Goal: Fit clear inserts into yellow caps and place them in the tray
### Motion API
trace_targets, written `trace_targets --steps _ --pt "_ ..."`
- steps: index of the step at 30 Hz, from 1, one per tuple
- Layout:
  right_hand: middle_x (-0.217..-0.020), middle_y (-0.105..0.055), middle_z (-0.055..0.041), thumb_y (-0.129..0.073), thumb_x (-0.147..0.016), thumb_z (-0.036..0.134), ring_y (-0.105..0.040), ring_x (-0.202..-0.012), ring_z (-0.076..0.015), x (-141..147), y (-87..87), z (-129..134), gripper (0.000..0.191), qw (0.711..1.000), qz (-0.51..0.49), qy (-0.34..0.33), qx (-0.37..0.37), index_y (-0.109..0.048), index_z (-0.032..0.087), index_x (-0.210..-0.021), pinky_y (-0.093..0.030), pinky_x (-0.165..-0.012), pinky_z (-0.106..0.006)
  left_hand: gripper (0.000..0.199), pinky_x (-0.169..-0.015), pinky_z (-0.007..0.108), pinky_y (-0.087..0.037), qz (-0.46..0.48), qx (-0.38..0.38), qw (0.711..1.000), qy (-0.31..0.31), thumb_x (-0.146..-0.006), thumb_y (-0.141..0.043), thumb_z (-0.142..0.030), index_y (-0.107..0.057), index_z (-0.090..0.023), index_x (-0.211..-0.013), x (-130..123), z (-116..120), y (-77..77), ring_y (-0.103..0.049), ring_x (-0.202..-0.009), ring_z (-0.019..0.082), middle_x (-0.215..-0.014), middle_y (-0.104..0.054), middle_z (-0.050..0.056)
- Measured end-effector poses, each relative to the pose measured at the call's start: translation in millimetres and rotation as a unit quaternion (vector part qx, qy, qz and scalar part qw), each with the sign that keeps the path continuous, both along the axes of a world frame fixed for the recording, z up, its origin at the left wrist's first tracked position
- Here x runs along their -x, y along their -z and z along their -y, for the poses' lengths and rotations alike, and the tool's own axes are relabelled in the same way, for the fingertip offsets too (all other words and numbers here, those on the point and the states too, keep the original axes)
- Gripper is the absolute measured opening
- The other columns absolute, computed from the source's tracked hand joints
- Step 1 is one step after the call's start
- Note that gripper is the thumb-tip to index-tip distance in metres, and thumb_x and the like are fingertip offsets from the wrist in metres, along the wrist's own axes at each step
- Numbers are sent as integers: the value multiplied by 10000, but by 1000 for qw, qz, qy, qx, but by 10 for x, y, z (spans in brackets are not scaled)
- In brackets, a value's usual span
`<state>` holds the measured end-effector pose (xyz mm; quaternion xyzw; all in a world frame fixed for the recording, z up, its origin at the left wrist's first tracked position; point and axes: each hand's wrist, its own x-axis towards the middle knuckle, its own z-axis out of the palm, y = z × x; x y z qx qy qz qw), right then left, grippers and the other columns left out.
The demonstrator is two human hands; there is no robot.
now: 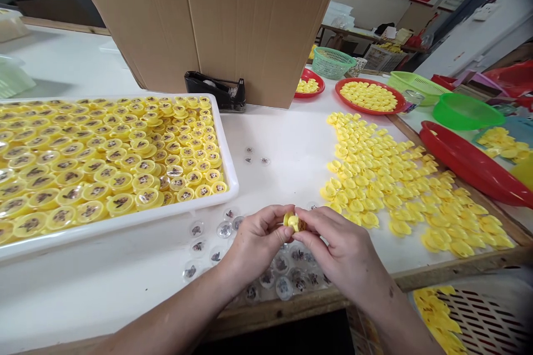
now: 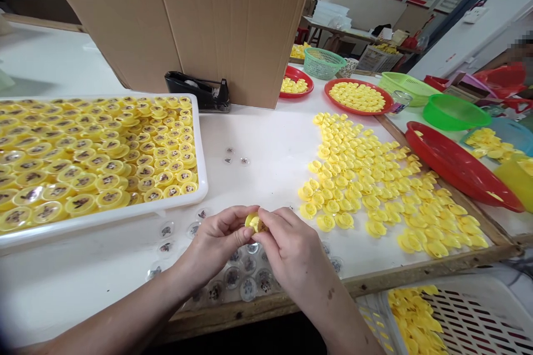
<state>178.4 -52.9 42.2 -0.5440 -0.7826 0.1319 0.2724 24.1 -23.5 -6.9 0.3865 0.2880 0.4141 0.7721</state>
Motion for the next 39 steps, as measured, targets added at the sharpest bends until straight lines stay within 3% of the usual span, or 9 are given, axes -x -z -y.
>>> trace_targets --steps 12,17,23,27,30,34,39 --pt "-818 -601 -41 -546 -862 129 -593 -740 -170 15 77 -4 208 1000 -12 15 -24 -594 201 -1050 -486 -650 -282 330 -850 323 -483 0 8 1000 2 -735 -729 -289 -646 -169 -1031 1 -36 12 -622 -929 184 -950 -693 56" --pt "-843 -597 -82 -498 -881 129 -609 -754 -197 52 87 28 205 998 42 16 -35 -583 141 -1067 -507 -655 -313 343 -847 312 -470 -17 4 1000 12 -756 -706 -293 -622 -166 -1063 7 -31 12 -610 -924 173 -977 -682 58" --pt "-859 -616 -90 -453 -900 142 -625 -794 -205 123 237 57 226 993 72 48 -77 -565 175 -1094 -526 -702 -326 400 -874 309 -436 -47 18 998 39 -751 -703 -283 -580 -148 -1107 36 -44 -59 -580 -987 196 -1026 -656 81" --pt "-812 -616 -56 -489 -874 123 -619 -739 -177 104 308 49 198 995 -22 56 -80 -602 198 -1018 -529 -675 -307 337 -787 292 -451 -69 -7 997 40 -774 -683 -324 -541 -149 -1024 33 -62 -21 -603 -876 174 -906 -653 65" --pt "-879 -610 -37 -590 -820 137 -606 -700 -146 12 307 31 236 990 -129 50 -10 -607 225 -1038 -529 -655 -284 289 -759 292 -453 -97 -55 993 40 -810 -641 -334 -516 -163 -1005 44 -61 17 -602 -868 179 -902 -648 65" --pt "-976 -591 -43 -609 -820 206 -606 -774 -150 -96 314 -13 244 965 -237 56 95 -605 227 -1064 -532 -701 -299 248 -752 281 -445 -195 -157 968 23 -838 -601 -310 -564 -174 -1043 66 -41 27 -586 -863 175 -976 -632 74" --pt "-919 -652 -39 -586 -848 271 -622 -851 -169 -47 399 -18 152 925 -337 56 168 -587 203 -984 -523 -766 -314 252 -750 281 -458 -248 -194 949 -12 -856 -571 -309 -542 -201 -1083 80 -32 25 -603 -890 187 -1041 -631 76"
